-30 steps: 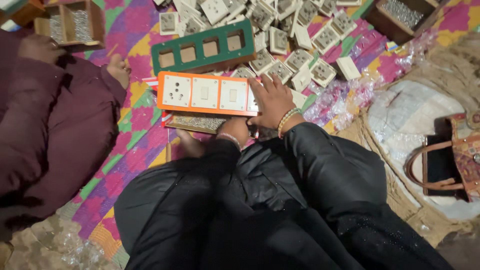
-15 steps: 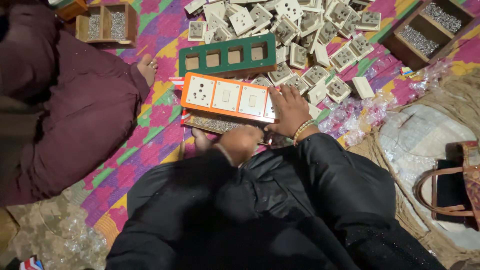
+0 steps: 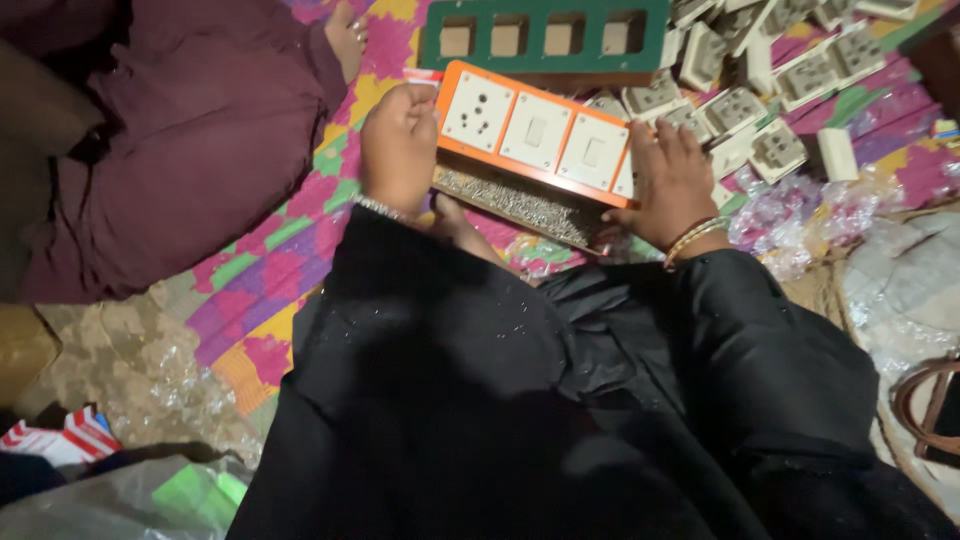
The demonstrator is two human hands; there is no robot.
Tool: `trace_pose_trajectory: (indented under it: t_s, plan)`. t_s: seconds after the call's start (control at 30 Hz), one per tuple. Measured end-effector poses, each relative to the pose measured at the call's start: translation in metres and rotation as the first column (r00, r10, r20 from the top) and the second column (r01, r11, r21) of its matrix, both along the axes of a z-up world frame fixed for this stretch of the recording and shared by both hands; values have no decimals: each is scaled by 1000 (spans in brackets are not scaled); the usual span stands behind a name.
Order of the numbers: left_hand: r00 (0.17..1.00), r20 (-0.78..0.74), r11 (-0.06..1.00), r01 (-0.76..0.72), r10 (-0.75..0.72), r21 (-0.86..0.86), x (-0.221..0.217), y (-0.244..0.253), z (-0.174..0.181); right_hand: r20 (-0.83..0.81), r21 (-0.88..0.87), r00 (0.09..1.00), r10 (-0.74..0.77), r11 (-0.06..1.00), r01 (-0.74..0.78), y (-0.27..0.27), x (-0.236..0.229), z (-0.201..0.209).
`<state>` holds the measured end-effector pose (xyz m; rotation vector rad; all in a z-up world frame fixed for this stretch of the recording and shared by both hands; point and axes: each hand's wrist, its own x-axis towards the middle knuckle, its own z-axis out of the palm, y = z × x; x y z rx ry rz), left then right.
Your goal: The person assembles electrical switch and socket components into orange and green plastic frames. They pick up individual white plastic modules, align them into the frame slots, and press them into place. The person handles multiple frames and components, occasionally adjusting the position of the frames on the floor.
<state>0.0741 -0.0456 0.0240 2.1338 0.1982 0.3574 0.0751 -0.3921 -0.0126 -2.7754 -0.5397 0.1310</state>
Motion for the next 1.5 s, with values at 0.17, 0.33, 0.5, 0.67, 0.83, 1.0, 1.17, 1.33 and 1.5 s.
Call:
trace_pose_trajectory:
  t_s: [0.17, 0.33, 0.5, 0.67, 0.83, 1.0, 1.17, 1.33, 1.5]
  plan:
    - [997, -45, 981, 66, -59, 181, 5, 6, -14, 8, -24, 999, -39, 999, 39, 4, -5, 3]
    - [997, -25, 935, 80, -76, 345, 5, 1, -20, 5, -7, 999, -46, 999, 46, 5, -5, 2]
    - [992, -95, 885, 120, -86, 449, 5, -4, -23, 18, 60, 1000, 1, 998, -2, 1, -3, -5]
    - [996, 20, 870, 70, -92, 488, -5, -9, -20, 6, 72, 1000, 5, 997, -5, -1, -2, -10]
    - [996, -8, 770, 77, -93, 633, -26, -21, -16, -19, 71, 1000, 3, 997, -2, 0, 1, -7]
    - [995, 59, 646, 10, -85, 763, -39, -29, -12, -15, 88, 1000, 6, 996, -5, 0, 0, -8]
    - [992, 66, 571, 9, -111, 821, -46, -26, -9, 16, 104, 1000, 18, 994, -20, -3, -1, -12]
    - [651, -542, 138, 698, -531, 703, -55, -61, -41, 37, 136, 999, 24, 990, -29, -6, 4, -14]
    - [787, -294, 576, 603, -543, 552, -51, -120, -89, 54, 119, 998, 26, 992, -32, -1, 2, -12]
